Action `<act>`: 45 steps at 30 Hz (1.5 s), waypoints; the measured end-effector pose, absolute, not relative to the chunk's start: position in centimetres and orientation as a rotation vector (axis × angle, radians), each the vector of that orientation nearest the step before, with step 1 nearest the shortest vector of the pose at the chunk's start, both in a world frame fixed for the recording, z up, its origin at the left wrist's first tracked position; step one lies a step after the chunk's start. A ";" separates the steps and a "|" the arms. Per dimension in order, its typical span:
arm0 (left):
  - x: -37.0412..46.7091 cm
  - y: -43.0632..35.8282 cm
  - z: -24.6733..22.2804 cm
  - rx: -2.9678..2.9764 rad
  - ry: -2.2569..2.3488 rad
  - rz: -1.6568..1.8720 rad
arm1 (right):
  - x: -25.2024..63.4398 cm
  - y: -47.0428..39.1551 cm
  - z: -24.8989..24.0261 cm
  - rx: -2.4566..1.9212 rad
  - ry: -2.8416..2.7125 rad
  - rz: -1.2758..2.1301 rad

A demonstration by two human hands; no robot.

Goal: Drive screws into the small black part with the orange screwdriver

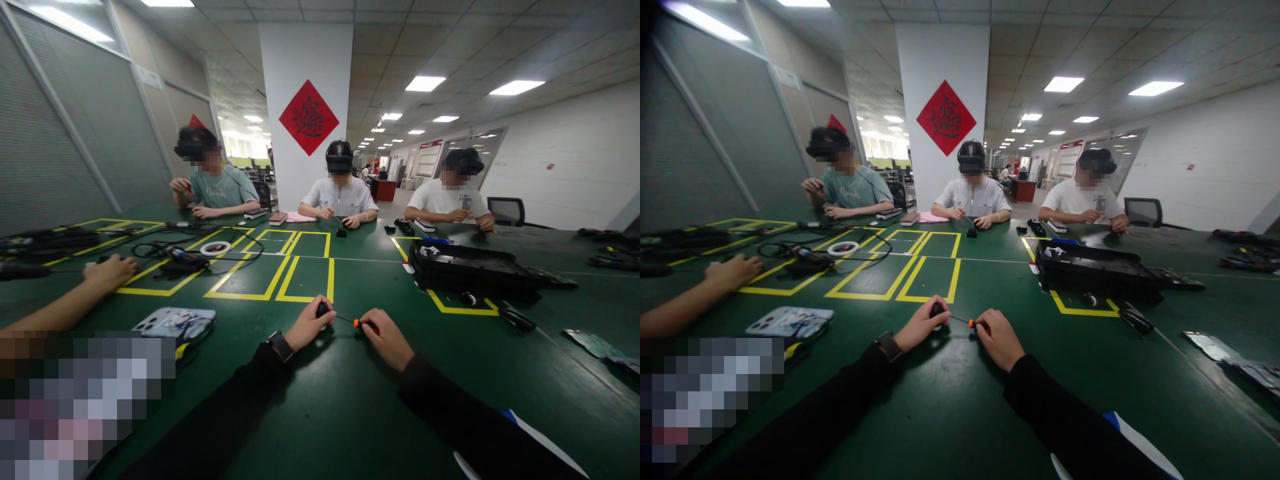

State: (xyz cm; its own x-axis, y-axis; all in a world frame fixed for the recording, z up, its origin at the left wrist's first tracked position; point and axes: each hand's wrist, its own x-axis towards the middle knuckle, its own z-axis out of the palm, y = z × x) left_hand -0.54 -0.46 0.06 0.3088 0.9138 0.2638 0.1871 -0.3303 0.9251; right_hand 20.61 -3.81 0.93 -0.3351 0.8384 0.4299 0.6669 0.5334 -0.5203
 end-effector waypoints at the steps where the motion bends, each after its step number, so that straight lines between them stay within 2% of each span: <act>1: -0.5 -0.5 0.1 1.727 0.998 1.083 | 20.6 -3.8 0.9 -1.206 -2.104 0.329; 45: -0.4 -1.0 0.8 1.772 1.007 1.112 | 20.7 -3.7 0.6 -1.235 -1.987 0.448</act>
